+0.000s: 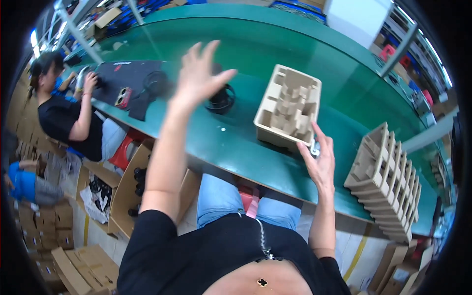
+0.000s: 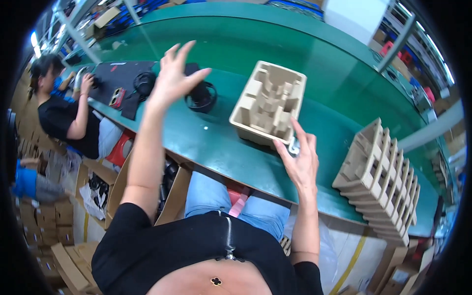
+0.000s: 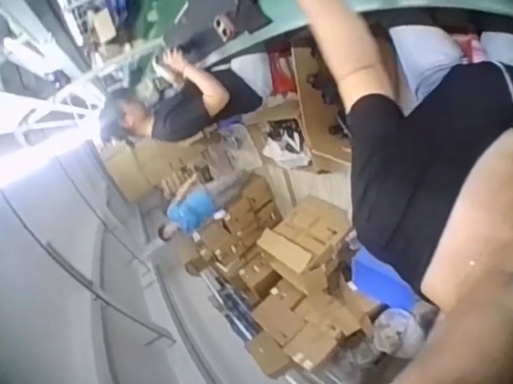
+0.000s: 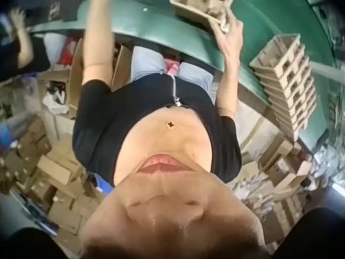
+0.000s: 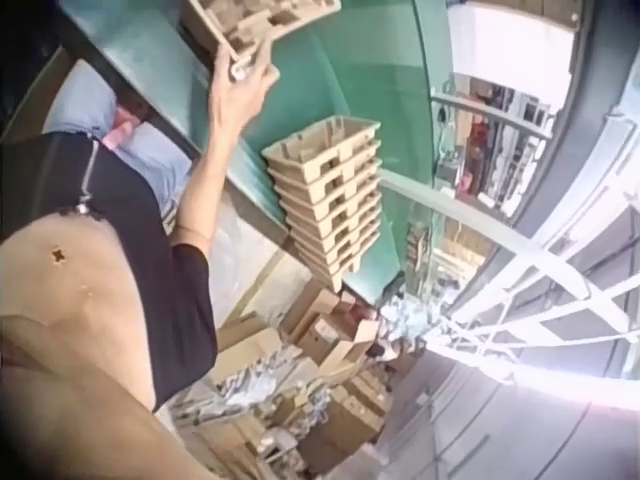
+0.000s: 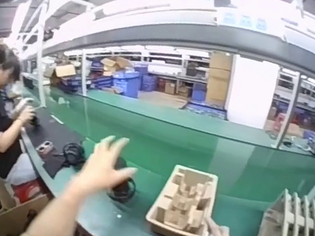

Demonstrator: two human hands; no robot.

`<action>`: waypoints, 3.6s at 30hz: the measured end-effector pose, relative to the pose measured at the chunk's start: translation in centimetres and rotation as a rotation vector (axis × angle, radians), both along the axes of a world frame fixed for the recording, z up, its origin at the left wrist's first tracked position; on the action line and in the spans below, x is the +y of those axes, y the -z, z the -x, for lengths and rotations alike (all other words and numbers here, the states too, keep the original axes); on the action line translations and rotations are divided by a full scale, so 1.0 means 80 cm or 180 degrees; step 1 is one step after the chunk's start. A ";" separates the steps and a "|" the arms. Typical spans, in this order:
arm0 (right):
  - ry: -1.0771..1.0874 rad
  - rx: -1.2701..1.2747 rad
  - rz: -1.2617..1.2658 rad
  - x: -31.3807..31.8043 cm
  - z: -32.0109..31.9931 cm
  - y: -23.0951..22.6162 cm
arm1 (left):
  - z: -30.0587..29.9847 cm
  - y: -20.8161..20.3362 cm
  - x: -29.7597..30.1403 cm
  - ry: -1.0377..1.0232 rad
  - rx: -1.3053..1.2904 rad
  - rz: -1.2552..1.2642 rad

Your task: Cleaning black cylindrical electronic components with a cloth and placing them into cardboard packaging trays.

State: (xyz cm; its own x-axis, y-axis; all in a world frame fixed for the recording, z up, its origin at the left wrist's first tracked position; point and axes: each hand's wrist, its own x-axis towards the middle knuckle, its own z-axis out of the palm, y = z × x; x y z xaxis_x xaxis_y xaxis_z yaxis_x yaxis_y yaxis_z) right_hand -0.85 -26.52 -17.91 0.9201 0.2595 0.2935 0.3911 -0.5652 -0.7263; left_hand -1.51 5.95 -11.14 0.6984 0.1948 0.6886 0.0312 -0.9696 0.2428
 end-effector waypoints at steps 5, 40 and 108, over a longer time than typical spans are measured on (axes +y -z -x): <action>-0.0543 -0.0014 -0.0164 -0.001 -0.017 0.016 | -0.013 0.000 0.036 0.0552 0.0864 0.1726; -0.0388 -0.0255 -0.0279 -0.020 -0.022 0.017 | -0.050 0.048 -0.104 0.0626 0.1719 0.2947; -0.1604 0.4452 -0.3191 0.035 0.083 0.075 | 0.116 0.039 -0.074 0.1699 0.1079 0.3725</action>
State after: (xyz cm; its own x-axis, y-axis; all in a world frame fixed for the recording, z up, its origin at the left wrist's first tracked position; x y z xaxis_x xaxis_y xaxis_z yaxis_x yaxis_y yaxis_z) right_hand -7.46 -23.76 -23.90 0.4947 0.7959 -0.3490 -0.7749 0.2221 -0.5918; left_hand -10.79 0.05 -14.23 0.9765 0.1995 0.0819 -0.0612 -0.1081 0.9923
